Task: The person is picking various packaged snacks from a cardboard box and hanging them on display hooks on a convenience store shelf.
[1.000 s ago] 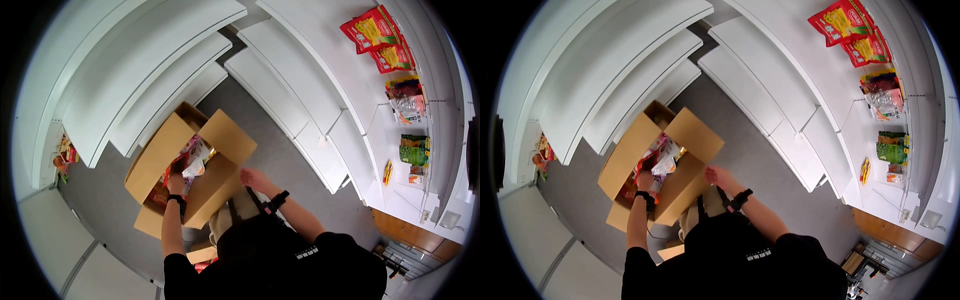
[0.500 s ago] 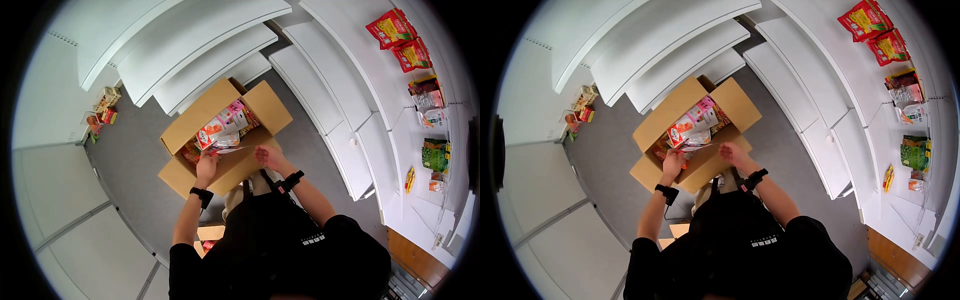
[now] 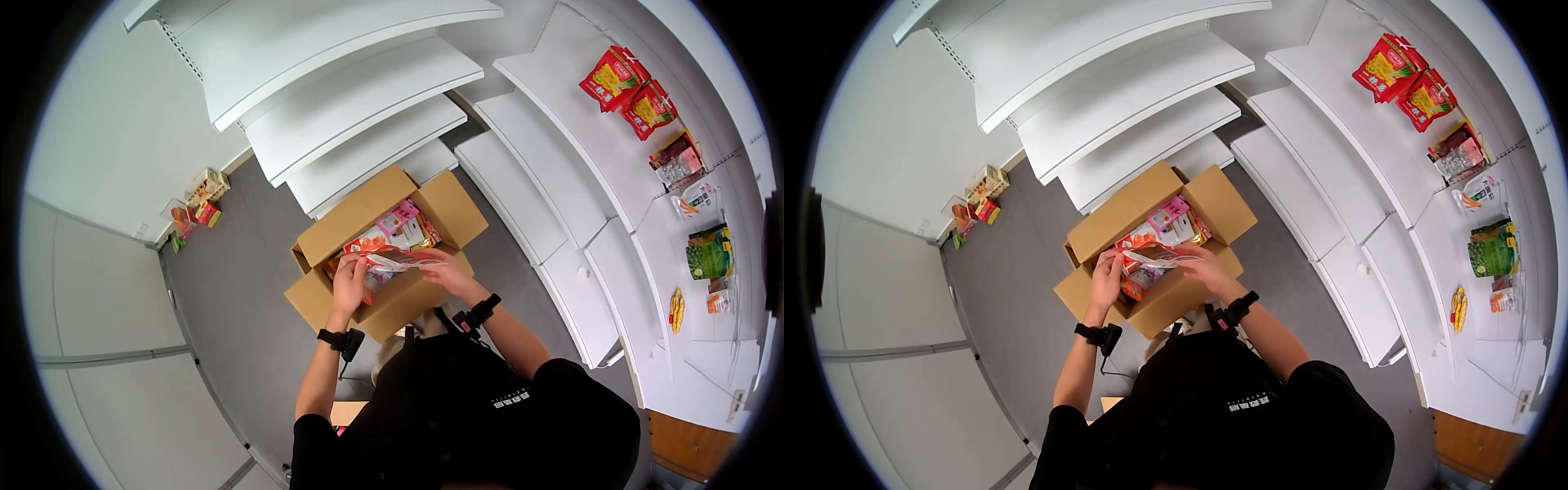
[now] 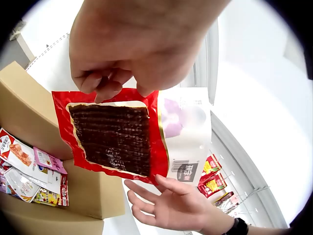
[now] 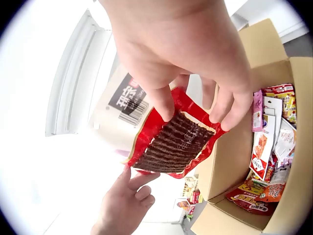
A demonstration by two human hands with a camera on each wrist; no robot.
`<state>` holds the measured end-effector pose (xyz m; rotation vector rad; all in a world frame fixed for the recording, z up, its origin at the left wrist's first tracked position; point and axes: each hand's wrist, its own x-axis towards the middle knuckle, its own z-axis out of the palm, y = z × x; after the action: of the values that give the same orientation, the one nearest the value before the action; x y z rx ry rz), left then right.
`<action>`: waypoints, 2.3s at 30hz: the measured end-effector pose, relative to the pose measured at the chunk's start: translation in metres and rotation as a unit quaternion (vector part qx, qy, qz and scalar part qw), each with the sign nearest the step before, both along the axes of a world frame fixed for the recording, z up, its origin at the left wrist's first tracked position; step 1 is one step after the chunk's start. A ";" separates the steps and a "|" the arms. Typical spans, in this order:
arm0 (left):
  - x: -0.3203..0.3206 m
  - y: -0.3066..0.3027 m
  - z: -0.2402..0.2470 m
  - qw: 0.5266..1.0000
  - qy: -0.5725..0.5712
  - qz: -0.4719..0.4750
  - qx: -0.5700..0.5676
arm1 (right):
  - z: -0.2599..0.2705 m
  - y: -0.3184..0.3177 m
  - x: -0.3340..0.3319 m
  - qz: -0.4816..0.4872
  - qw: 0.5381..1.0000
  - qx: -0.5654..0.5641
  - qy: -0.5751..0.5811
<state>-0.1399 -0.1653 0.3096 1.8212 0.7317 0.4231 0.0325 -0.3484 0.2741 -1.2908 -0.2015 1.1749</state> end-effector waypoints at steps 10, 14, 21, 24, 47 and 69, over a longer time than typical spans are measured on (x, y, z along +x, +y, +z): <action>0.017 -0.007 -0.007 0.996 -0.080 0.008 -0.048 | 0.034 -0.017 -0.004 -0.033 0.969 0.021 -0.244; 0.027 -0.014 -0.007 0.995 -0.084 0.002 -0.049 | 0.046 -0.025 -0.003 -0.056 0.969 0.041 -0.238; 0.057 -0.024 -0.007 0.995 -0.093 -0.039 -0.011 | 0.046 -0.047 0.009 -0.106 0.967 0.046 -0.228; 0.071 -0.038 0.003 0.994 -0.092 -0.063 -0.002 | 0.045 -0.063 0.017 -0.130 0.968 0.025 -0.212; 0.183 -0.258 0.061 0.903 -0.051 -0.310 0.293 | 0.110 -0.223 0.078 -0.343 0.932 0.077 -0.086; 0.242 -0.457 0.038 0.907 -0.101 -0.371 0.174 | 0.116 -0.459 0.079 -0.474 0.872 0.060 -0.108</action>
<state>0.1016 -0.6223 0.3481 2.1837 -0.2221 0.2291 0.1115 -0.8072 0.3904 -1.1733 0.1948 0.1690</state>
